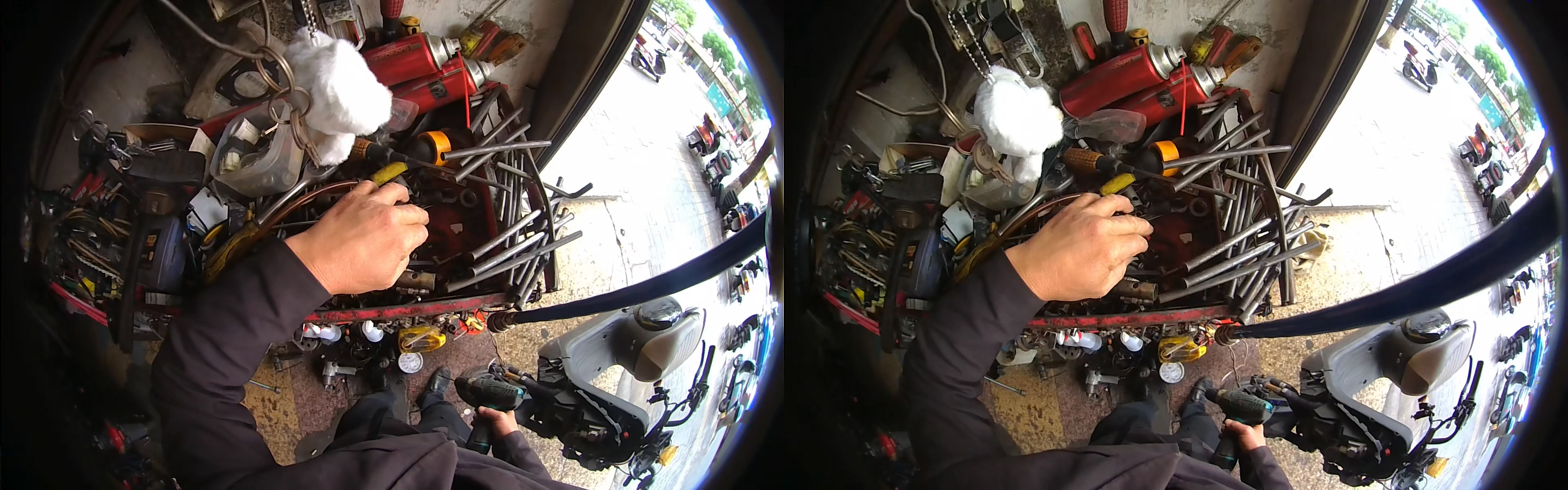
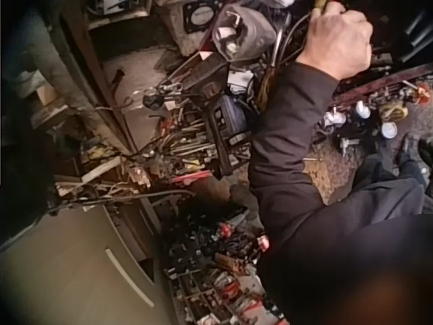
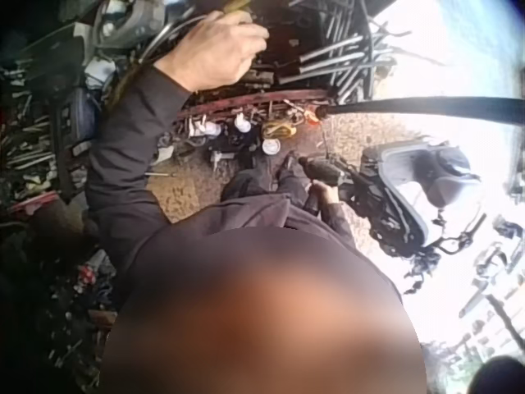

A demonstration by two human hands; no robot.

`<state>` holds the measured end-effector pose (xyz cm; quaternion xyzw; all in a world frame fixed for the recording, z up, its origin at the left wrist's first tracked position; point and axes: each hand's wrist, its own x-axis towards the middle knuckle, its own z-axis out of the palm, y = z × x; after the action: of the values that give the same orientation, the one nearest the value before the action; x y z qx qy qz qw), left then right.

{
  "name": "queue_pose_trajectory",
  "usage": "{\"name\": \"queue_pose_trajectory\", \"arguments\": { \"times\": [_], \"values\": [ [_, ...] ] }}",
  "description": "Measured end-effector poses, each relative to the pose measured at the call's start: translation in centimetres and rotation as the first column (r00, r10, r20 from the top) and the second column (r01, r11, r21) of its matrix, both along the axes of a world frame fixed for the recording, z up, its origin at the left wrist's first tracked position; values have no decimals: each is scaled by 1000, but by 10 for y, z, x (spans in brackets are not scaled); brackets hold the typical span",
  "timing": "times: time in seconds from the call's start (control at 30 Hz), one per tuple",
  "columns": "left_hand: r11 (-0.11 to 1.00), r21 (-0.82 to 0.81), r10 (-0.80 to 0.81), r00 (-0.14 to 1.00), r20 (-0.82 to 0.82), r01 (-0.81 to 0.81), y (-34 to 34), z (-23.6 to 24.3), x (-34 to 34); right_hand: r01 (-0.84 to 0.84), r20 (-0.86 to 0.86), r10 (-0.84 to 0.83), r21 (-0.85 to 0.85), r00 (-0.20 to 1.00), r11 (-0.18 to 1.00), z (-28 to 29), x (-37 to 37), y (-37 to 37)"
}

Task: The person selects a screwdriver from a cluttered tool cart, then uses a cordless drill to fasten screws into the scooter's handlebar assembly. The person also handles small fasteners and wires while working on the scooter's front section.

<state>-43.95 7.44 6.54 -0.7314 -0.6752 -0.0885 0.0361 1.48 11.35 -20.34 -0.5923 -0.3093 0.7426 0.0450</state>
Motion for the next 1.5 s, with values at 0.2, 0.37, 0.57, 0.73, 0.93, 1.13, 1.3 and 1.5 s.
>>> {"name": "queue_pose_trajectory", "arguments": {
  "times": [0.2, 0.37, 0.57, 0.73, 0.93, 1.13, 1.3, 1.5],
  "values": [
    [997, -62, 44, 998, -55, -47, -4, 9, 4, 15, -38, -15, 6, 999, 1000, 1, -2, 1],
    [991, -13, 133, 991, 4, -133, -39, 28, 4, -12, 7, 12, 7, 1000, 1000, 5, -6, 5],
    [928, -109, 363, 930, 50, -356, -72, 39, 4, -57, 5, 56, 39, 998, 998, 15, -23, 12],
    [856, -196, 488, 873, -5, -479, -87, 40, 1, -108, -10, 108, 23, 994, 994, 9, -32, 15],
    [847, -234, 500, 865, 46, -477, -83, 32, 0, -129, -33, 128, -18, 991, 991, 1, -33, 17],
    [765, -153, 618, 780, -97, -625, -70, 29, -4, -113, -62, 114, 20, 992, 993, 2, -24, 21],
    [785, -23, 619, 785, -30, -620, -65, 32, -8, -91, -62, 93, 40, 994, 995, -4, -11, 23],
    [740, 7, 665, 733, 144, -673, -66, 44, -7, -80, -46, 81, 28, 996, 996, -11, 2, 22]
  ]
}}
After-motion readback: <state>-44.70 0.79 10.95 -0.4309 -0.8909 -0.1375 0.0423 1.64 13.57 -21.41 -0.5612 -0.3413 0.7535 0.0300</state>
